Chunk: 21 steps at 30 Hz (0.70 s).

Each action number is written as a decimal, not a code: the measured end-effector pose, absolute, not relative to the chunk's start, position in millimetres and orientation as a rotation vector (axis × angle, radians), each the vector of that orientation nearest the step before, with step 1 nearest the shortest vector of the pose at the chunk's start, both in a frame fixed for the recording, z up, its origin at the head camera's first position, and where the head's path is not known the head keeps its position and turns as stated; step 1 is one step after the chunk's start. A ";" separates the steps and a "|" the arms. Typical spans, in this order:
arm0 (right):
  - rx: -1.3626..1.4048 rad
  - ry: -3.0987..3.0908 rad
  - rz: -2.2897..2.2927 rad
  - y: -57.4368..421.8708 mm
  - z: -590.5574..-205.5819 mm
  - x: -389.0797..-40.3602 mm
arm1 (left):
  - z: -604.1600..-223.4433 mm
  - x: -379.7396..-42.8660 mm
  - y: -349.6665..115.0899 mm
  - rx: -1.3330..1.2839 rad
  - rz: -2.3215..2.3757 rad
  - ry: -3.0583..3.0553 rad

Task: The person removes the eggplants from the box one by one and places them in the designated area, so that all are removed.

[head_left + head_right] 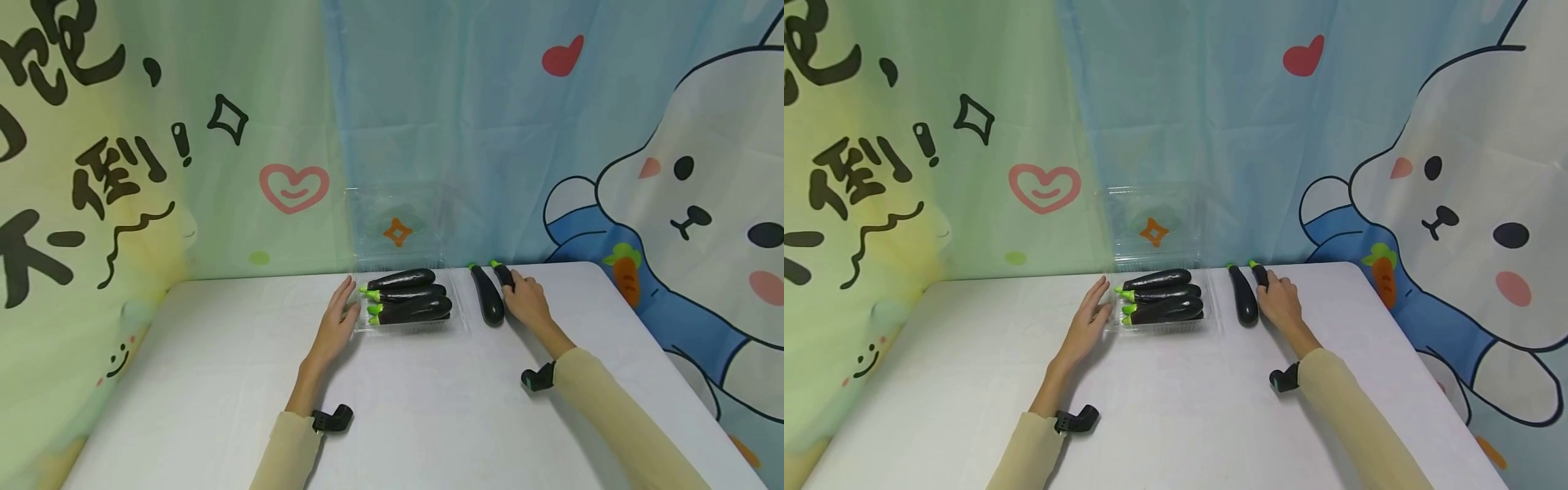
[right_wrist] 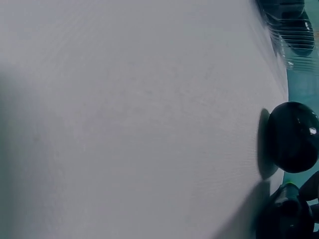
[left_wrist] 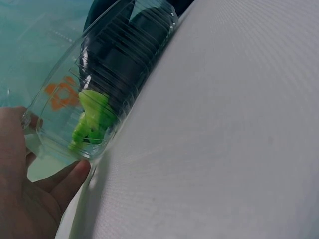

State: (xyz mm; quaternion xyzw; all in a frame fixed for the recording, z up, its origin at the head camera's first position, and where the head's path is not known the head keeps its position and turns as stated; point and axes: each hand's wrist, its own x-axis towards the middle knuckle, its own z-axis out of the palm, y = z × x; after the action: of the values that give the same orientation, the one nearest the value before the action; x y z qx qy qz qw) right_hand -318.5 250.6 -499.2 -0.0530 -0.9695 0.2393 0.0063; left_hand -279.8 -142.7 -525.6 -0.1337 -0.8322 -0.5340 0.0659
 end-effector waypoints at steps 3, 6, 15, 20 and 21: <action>-0.167 -3.027 0.768 249.8 -497.8 -317.9 | -525.3 -279.5 -142.5 -0.398 -1.610 -2.512; -0.154 -3.005 0.779 249.1 -496.5 -316.2 | -525.1 -279.0 -142.4 -0.402 -1.602 -2.509; -0.120 -3.008 0.775 249.6 -497.8 -314.7 | -525.6 -277.5 -142.6 -0.421 -1.602 -2.493; -0.121 -3.017 0.771 249.1 -497.0 -315.6 | -525.5 -278.2 -142.5 -0.416 -1.595 -2.499; -0.119 -3.016 0.771 249.3 -497.0 -316.2 | -525.7 -278.5 -142.5 -0.417 -1.594 -2.498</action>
State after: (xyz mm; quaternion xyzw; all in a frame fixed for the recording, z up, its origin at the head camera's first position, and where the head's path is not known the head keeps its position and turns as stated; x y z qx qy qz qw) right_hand -316.2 249.3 -497.0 -0.0383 -0.9680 0.2475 0.0131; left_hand -278.5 -142.5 -525.7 -0.1389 -0.8325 -0.5312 0.0747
